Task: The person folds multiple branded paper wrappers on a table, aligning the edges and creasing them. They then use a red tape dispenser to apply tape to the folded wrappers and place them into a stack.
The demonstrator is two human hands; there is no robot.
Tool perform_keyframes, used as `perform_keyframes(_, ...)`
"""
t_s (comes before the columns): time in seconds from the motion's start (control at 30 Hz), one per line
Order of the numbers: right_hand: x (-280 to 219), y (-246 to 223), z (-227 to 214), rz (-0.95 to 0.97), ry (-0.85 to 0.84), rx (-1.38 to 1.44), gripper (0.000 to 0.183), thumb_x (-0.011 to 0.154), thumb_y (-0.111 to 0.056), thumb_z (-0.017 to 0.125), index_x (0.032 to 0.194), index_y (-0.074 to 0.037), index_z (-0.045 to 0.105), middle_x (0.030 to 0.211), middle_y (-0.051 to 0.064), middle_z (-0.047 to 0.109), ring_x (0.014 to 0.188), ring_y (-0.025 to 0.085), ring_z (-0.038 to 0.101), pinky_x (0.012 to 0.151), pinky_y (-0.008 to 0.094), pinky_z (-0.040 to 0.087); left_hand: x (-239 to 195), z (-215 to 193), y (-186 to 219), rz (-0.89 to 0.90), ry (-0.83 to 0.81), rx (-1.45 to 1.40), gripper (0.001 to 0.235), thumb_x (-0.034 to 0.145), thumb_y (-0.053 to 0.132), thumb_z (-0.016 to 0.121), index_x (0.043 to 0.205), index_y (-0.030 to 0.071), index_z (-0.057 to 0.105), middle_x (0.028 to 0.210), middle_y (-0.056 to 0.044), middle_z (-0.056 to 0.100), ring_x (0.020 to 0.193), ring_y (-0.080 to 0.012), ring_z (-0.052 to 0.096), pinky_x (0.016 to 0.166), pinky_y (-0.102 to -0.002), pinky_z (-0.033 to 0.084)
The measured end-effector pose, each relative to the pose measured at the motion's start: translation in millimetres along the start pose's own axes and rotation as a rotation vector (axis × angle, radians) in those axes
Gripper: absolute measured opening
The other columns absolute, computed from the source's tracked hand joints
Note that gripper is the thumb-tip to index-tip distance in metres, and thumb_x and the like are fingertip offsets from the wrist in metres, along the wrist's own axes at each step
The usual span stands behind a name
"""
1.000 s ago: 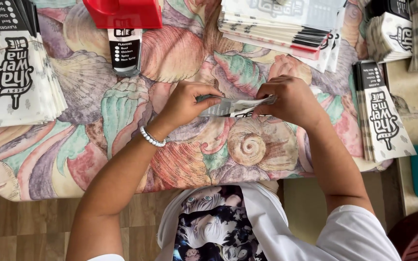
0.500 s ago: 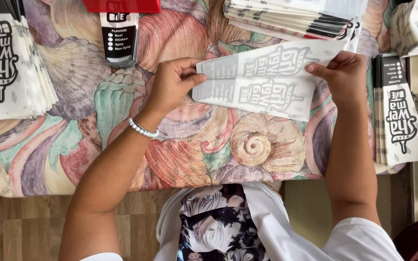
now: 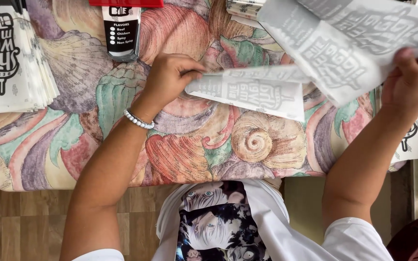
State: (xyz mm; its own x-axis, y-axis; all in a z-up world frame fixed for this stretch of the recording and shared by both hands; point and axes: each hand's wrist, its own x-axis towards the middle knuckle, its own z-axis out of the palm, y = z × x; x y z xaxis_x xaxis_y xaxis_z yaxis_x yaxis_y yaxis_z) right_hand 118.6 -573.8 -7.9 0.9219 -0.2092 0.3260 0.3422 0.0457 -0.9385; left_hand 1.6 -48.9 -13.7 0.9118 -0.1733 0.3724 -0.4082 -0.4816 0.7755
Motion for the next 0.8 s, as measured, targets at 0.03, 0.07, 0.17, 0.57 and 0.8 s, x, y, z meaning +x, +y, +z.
perform_keyframes(0.03, -0.9, -0.4, -6.2, 0.051, -0.003, -0.014, 0.027, 0.095, 0.011, 0.075, 0.116, -0.004, 0.069, 0.116, 0.007, 0.075, 0.116, 0.021, 0.074, 0.108, 0.031, 0.067, -1.2, -0.6, -3.6, 0.094, -0.072, 0.126, 0.02, 0.085, -0.003, 0.083, 0.102, 0.007, 0.08, 0.096, -0.008, 0.08, 0.088, -0.0222, 0.076, 0.085, -0.036, 0.062)
perform_keyframes(0.07, -3.3, -0.9, -13.7, 0.103, -0.003, -0.029, 0.032, 0.099, 0.003, 0.078, 0.127, -0.007, 0.067, 0.126, 0.005, 0.074, 0.127, 0.019, 0.073, 0.114, 0.028, 0.066, -2.2, -0.5, -7.2, 0.189, -0.147, 0.25, 0.021, 0.087, -0.004, 0.08, 0.101, 0.012, 0.081, 0.092, -0.003, 0.081, 0.087, -0.0208, 0.077, 0.091, -0.039, 0.062)
perform_keyframes(0.17, -11.2, 1.3, 2.1, 0.039, -0.26, -0.088, 0.015, 0.096, 0.018, 0.067, 0.104, 0.005, 0.067, 0.099, 0.006, 0.067, 0.093, 0.018, 0.067, 0.077, 0.03, 0.052, -3.8, -11.6, 10.0, 0.198, -0.226, 0.202, 0.024, 0.082, 0.007, 0.074, 0.103, 0.013, 0.081, 0.096, -0.007, 0.081, 0.089, -0.0181, 0.077, 0.103, -0.046, 0.057)
perform_keyframes(0.57, -24.3, -11.3, 45.6, 0.138, -0.827, -0.216, 0.018, 0.108, 0.002, 0.06, 0.125, 0.003, 0.063, 0.131, 0.015, 0.067, 0.126, 0.026, 0.067, 0.103, 0.035, 0.063, 0.7, 9.5, 12.1, 0.259, 0.015, 0.069, 0.016, 0.089, -0.001, 0.084, 0.102, 0.0, 0.077, 0.1, -0.015, 0.079, 0.094, -0.0273, 0.078, 0.089, -0.037, 0.065)
perform_keyframes(0.8, -21.7, -10.5, 30.6, 0.022, -0.251, 0.148, 0.039, 0.117, -0.01, 0.062, 0.154, -0.011, 0.052, 0.152, 0.009, 0.061, 0.149, 0.026, 0.06, 0.137, 0.046, 0.055, -1.1, -0.4, 11.4, 0.288, -0.106, 0.247, 0.006, 0.095, 0.002, 0.081, 0.092, 0.008, 0.081, 0.088, -0.008, 0.082, 0.084, -0.0225, 0.081, 0.102, -0.047, 0.061)
